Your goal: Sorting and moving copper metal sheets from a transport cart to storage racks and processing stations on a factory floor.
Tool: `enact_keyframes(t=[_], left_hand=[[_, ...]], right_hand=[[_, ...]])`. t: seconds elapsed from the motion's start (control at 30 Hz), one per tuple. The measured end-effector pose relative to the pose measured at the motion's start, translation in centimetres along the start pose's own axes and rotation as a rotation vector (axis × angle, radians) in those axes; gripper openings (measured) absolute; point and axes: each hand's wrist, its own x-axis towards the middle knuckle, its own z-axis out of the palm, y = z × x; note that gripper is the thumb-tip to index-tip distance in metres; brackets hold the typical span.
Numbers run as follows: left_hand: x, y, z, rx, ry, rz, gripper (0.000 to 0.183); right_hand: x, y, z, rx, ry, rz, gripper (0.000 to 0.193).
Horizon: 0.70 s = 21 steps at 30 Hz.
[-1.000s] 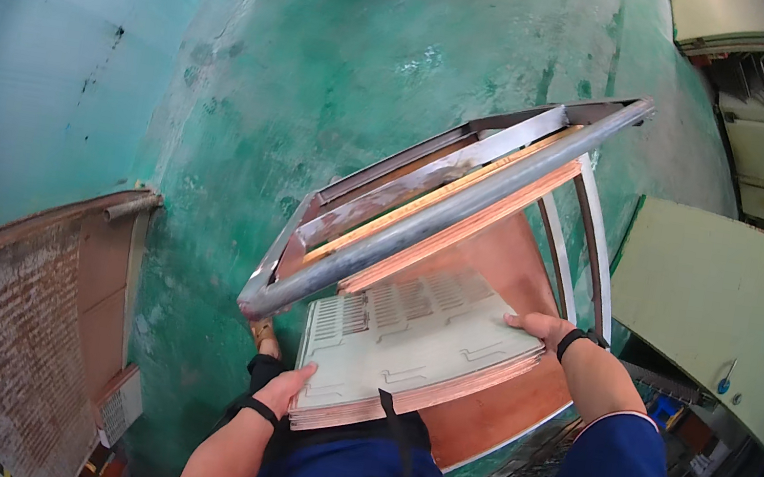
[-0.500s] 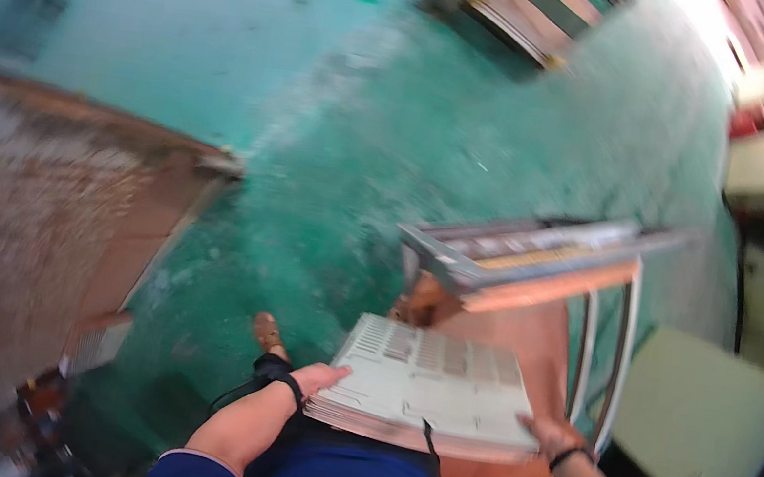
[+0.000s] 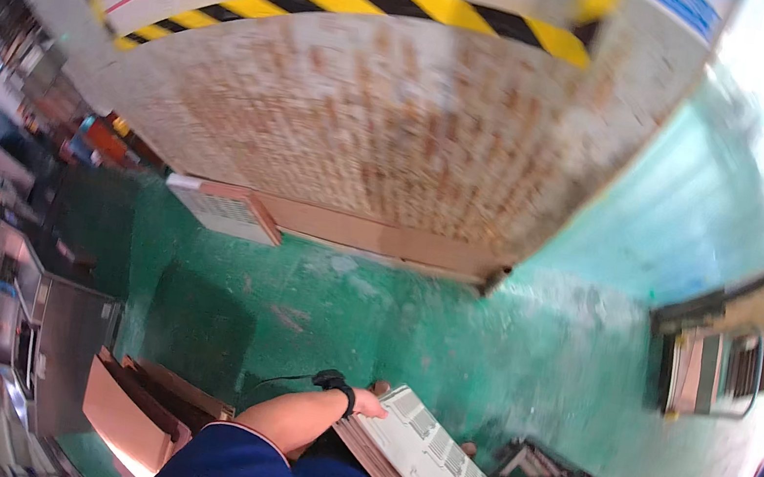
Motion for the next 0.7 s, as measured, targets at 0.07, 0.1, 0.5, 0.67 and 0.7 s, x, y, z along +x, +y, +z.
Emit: enact_keyframes(t=[0.07, 0.1, 0.5, 0.67, 0.7], left_hand=[[-3.2, -5.4, -4.8, -0.17, -0.009, 0.016, 0.065], [-6.1, -6.3, -7.1, -0.169, 0.014, -0.029, 0.065], [-24.3, -23.0, -20.4, -0.592, 0.386, -0.093, 0.084], [-30.0, -29.2, -25.6, -0.753, 0.45, -0.089, 0.069], [-29.6, -32.4, -26.6, -0.87, 0.413, -0.098, 0.067]], right_hand=[[0.6, -4.8, 2.5, -0.012, -0.069, -0.141, 0.048], [1.9, -7.0, 3.7, 0.035, -0.138, -0.238, 0.047], [6.5, -38.9, 26.0, 0.065, -0.537, 0.033, 0.04], [0.5, -48.5, 39.0, -0.406, -0.369, -0.153, 0.039], [1.2, -49.4, 41.2, -0.38, -0.397, -0.124, 0.039]])
